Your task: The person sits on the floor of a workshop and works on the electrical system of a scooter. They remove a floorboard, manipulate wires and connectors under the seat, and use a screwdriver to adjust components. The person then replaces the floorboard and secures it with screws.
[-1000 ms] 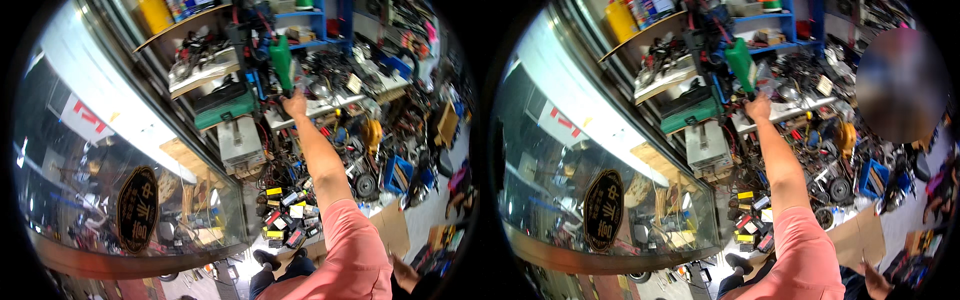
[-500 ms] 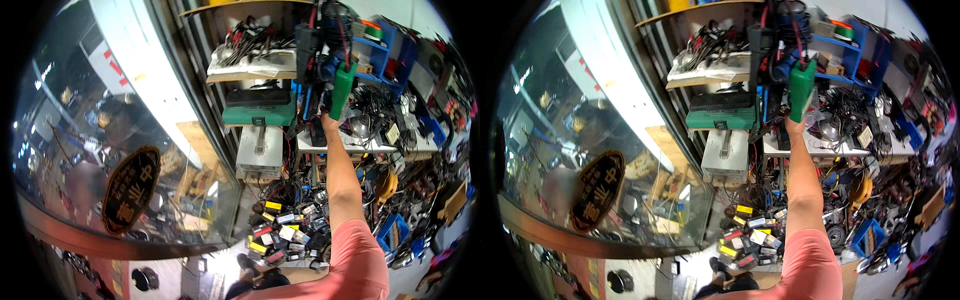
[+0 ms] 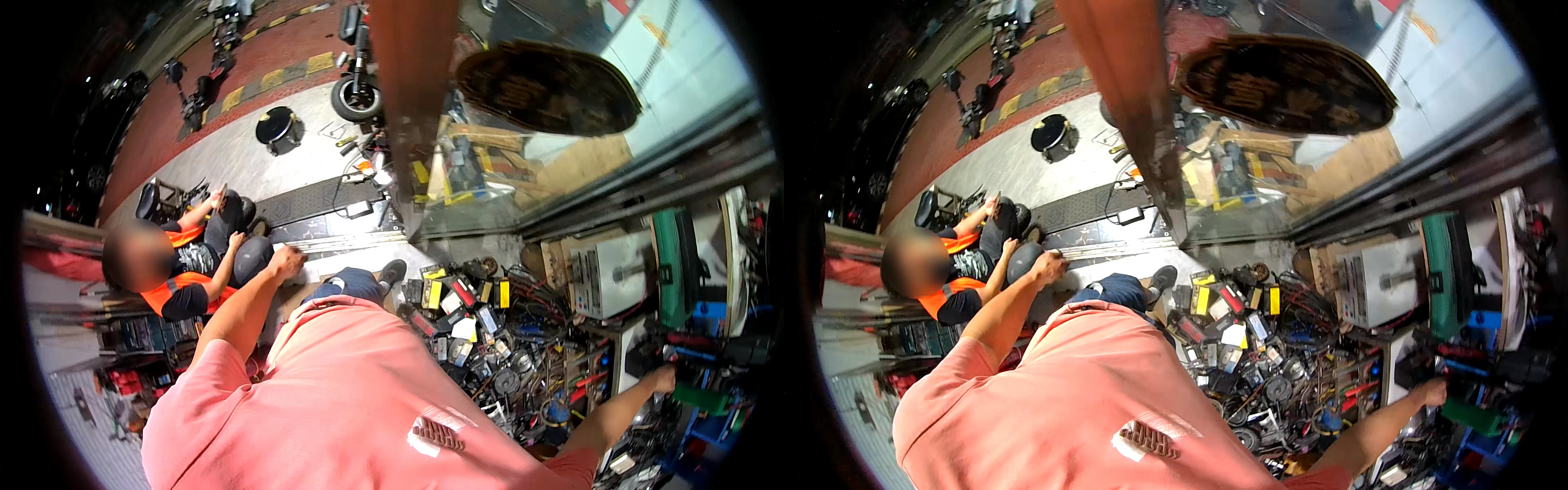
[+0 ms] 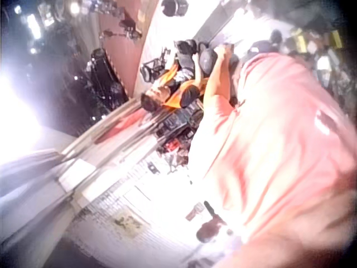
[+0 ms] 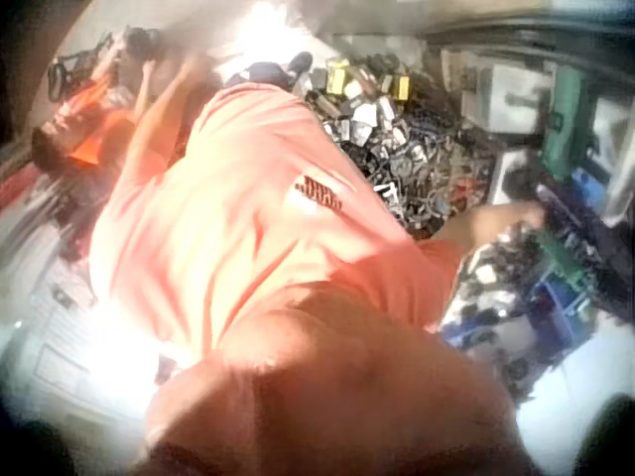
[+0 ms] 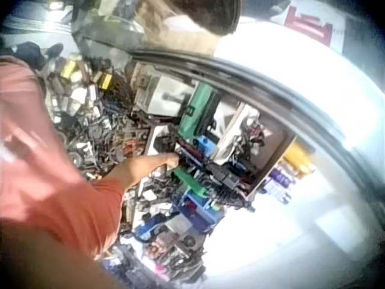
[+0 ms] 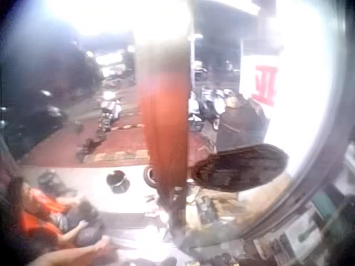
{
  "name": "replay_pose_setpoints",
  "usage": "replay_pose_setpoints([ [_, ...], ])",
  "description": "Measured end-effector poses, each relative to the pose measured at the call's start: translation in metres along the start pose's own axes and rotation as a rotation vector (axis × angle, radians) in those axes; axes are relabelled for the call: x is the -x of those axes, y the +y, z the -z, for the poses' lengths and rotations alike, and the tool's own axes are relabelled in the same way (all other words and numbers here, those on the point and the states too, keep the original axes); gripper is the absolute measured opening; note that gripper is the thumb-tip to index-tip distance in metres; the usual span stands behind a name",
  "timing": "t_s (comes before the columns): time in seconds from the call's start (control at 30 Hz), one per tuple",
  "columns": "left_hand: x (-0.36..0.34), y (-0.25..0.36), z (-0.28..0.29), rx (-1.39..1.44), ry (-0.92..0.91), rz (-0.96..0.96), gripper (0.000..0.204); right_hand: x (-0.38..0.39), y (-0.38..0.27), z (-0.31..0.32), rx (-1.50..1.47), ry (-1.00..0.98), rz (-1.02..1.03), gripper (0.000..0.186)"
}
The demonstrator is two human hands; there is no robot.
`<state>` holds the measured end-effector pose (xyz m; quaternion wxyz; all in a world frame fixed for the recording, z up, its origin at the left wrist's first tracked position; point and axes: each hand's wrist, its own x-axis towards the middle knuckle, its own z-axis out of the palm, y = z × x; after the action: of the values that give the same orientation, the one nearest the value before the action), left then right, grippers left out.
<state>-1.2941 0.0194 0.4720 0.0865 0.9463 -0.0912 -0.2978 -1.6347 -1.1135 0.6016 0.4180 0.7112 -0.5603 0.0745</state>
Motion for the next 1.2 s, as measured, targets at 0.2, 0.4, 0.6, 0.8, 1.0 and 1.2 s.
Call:
replay_pose_setpoints([
  [0.2, 0.056, -0.120, -0.127, 0.859, -0.213, 0.764, 0.023, -0.042, 0.036, 0.029, -0.794, -0.029, -0.535, 0.032],
  [0.4, 0.051, -0.198, -0.174, 1.043, -0.645, 0.714, 0.015, 0.060, -0.059, 0.129, -1.034, 0.239, -0.390, 0.029],
  [0.6, -0.029, -0.151, -0.155, 1.086, -0.809, 0.410, 0.011, 0.277, -0.089, 0.241, -1.154, 0.093, -0.155, 0.026],
  [0.8, -0.076, -0.029, -0.057, 0.954, -0.325, 0.610, 0.022, 0.474, -0.109, 0.307, -1.263, -0.540, -0.082, 0.024],
  [1.0, -0.090, -0.051, -0.070, 1.200, -0.226, 0.444, 0.025, 0.571, -0.130, 0.356, -1.345, -1.072, 0.060, 0.022],
  [1.2, -0.013, -0.099, -0.117, 1.228, -0.268, 0.509, 0.033, 0.595, -0.138, 0.377, -1.422, -1.292, 0.199, 0.021],
])
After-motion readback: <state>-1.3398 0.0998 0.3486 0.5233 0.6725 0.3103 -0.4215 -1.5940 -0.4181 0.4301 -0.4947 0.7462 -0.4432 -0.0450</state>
